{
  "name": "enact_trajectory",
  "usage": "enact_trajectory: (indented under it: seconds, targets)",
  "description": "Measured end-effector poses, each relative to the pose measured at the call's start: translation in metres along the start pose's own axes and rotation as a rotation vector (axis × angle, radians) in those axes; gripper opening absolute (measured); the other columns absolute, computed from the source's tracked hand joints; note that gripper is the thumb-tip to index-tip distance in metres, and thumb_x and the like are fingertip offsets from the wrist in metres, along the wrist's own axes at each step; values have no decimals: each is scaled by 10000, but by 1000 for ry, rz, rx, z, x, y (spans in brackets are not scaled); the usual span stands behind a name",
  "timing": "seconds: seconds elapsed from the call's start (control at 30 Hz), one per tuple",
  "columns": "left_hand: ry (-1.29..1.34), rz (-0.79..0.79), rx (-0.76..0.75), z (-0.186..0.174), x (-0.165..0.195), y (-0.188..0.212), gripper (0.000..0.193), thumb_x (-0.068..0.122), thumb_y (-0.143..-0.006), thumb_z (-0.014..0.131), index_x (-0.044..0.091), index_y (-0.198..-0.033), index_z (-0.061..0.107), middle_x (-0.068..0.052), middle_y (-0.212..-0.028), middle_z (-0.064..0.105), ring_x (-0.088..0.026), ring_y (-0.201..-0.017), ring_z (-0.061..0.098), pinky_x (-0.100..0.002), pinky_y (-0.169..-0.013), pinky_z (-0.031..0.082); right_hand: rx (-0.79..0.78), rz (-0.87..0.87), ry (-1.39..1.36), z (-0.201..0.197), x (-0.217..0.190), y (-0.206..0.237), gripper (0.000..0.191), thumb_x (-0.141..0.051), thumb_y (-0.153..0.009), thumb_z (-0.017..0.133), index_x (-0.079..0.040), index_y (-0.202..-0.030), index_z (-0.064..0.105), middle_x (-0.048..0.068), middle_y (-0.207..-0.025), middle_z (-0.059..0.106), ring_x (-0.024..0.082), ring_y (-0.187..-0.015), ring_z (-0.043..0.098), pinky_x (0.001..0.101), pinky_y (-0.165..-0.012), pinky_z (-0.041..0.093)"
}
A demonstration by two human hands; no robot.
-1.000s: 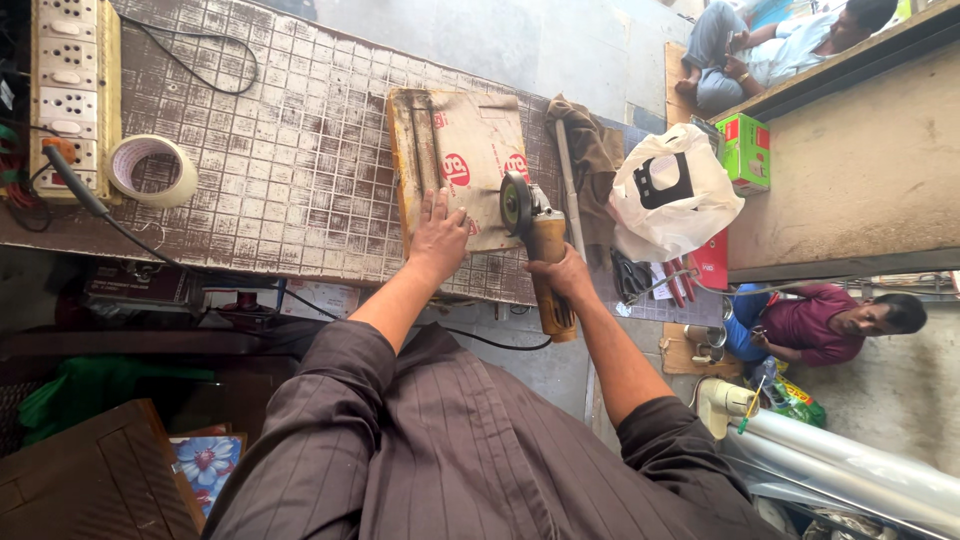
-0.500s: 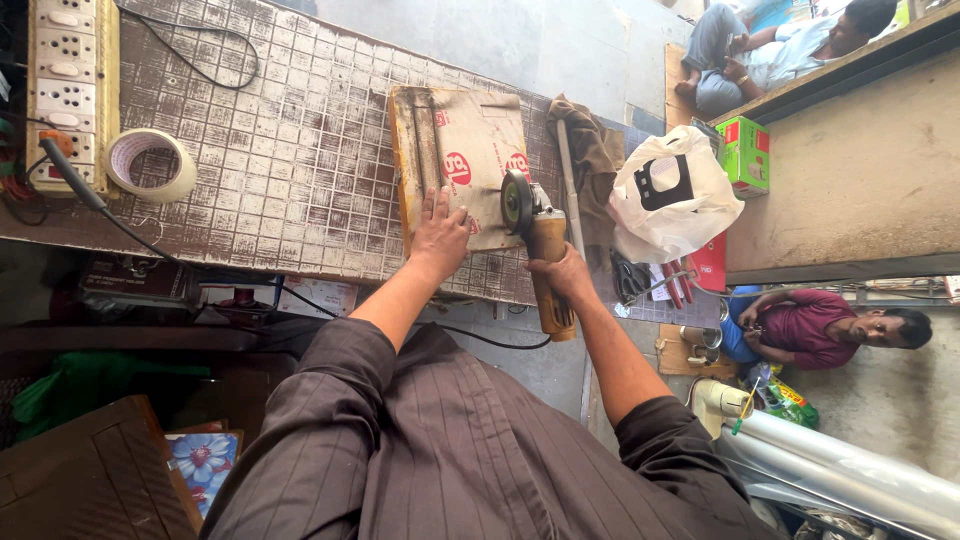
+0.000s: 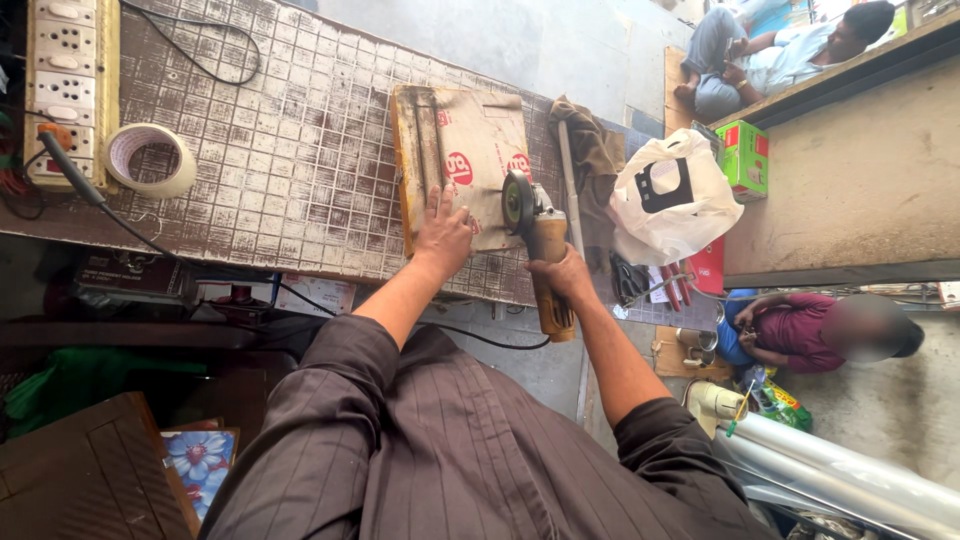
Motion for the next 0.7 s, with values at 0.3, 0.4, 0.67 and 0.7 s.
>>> enact_trajectory:
  seconds: [0.3,0.4,0.67,0.7]
  targets:
    - [-6,-4,-48,-2,1,0,526,503,-792,779,82,-1108,789,-88,-1427,575,-421,-1523,225,-592,-1248,28,-1,31,11,0,0,1,700,-355,-638,902,-28,-1201,647,127,-1049,753,204,-933,740,356,-831,579]
    - [-3,-2,-46,-1,1,0,543,510,-782,781,83,-1117,786,-85,-1445,568,-420,-1521,224,-592,-1247,27,-2,28,10,0,1,0,698,-355,-640,899,-26,-1201,645,128,-1044,756,206,-930,743,356,-828,582]
    - [-41,-16,-11,2,3,-1,624,522,-757,787,85,-1201,753,-84,-1423,574,-428,-1501,240,-600,-1233,29,-19,10,-11,-1,1,0,653,-310,-653,893,-13,-1183,653,124,-1016,761,198,-896,741,350,-802,585]
    - [-33,-21,-27,1,3,-1,614,523,-767,785,89,-1200,754,-83,-1429,571,-428,-1505,239,-599,-1237,27,-20,11,-21,-1,1,0,652,-302,-654,893,-12,-1184,647,124,-1014,758,198,-890,739,350,-794,586]
Point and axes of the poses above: each hand's wrist, its own y-axis away from the middle knuckle, its own z-axis out of the palm, x = y × z, the point moved 1 cm from there along -y, towards the middle knuckle
